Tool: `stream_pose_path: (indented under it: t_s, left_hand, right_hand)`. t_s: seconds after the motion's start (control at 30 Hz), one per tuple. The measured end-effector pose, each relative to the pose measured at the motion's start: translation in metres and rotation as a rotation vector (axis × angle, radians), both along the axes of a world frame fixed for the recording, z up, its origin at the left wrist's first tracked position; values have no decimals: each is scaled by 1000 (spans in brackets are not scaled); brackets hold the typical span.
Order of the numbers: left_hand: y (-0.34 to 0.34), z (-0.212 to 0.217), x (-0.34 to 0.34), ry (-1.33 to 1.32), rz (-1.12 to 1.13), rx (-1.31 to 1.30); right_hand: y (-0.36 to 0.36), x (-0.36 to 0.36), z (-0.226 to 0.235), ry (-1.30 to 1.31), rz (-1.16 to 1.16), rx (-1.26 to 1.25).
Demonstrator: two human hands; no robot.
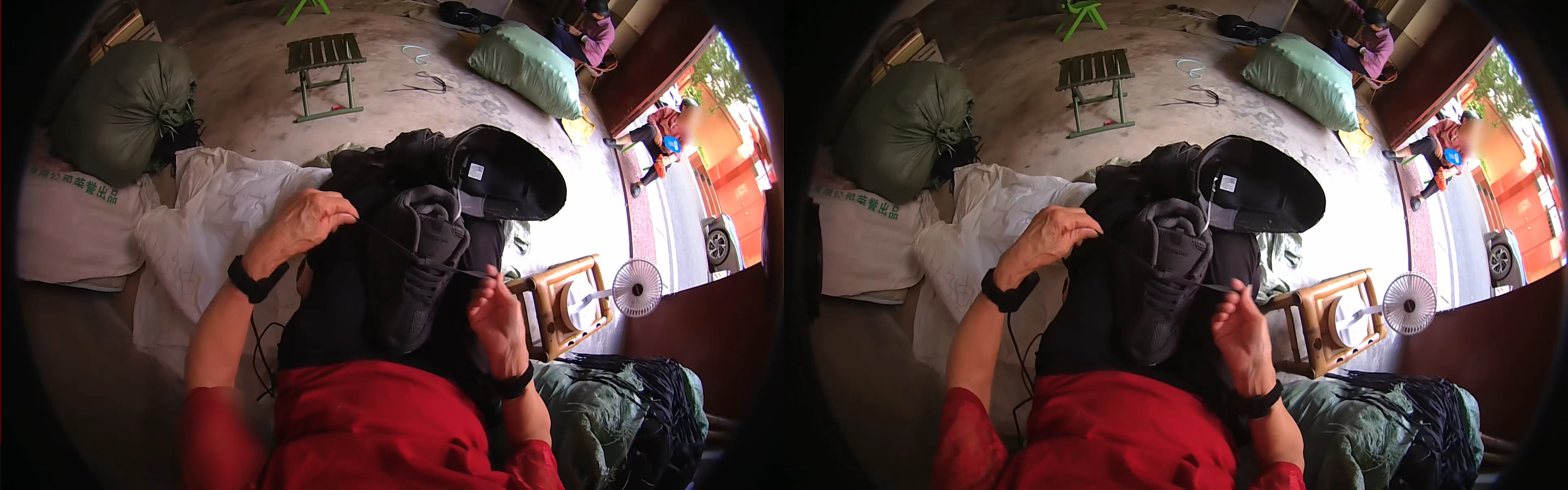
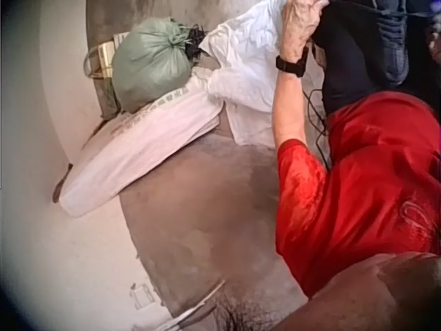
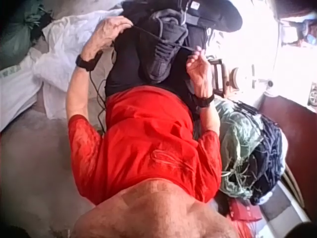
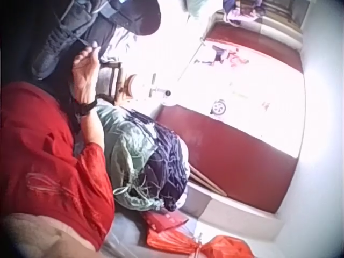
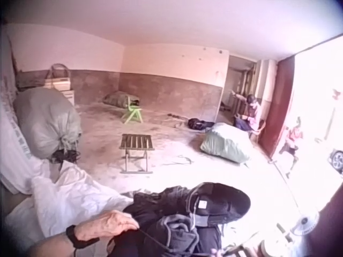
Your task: Insert laces into the eyelets of a shoe.
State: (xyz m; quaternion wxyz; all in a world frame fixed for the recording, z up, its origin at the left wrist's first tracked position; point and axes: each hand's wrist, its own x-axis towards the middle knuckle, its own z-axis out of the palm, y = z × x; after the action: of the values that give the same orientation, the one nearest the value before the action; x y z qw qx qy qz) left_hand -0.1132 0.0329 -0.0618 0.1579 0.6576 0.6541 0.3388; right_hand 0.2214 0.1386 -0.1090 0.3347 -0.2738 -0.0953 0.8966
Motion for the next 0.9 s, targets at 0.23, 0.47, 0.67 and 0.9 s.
stream_pose_path:
  t_s: [0.23, 0.47, 0.67, 0.9]
  left_hand:
    - [-18, -56, -66, 502, 234, 208]
    - [-44, -62, -161, 297, 858, -246]
    - [-100, -66, -247, -1512, 386, 249]
    - [-172, -42, -327, -1368, 686, 716]
  right_hand:
    - [66, 88, -26, -334, -257, 456]
    - [138, 256, -64, -425, -677, 143]
    - [153, 346, -86, -290, -806, 24]
    - [172, 403, -96, -262, -855, 126]
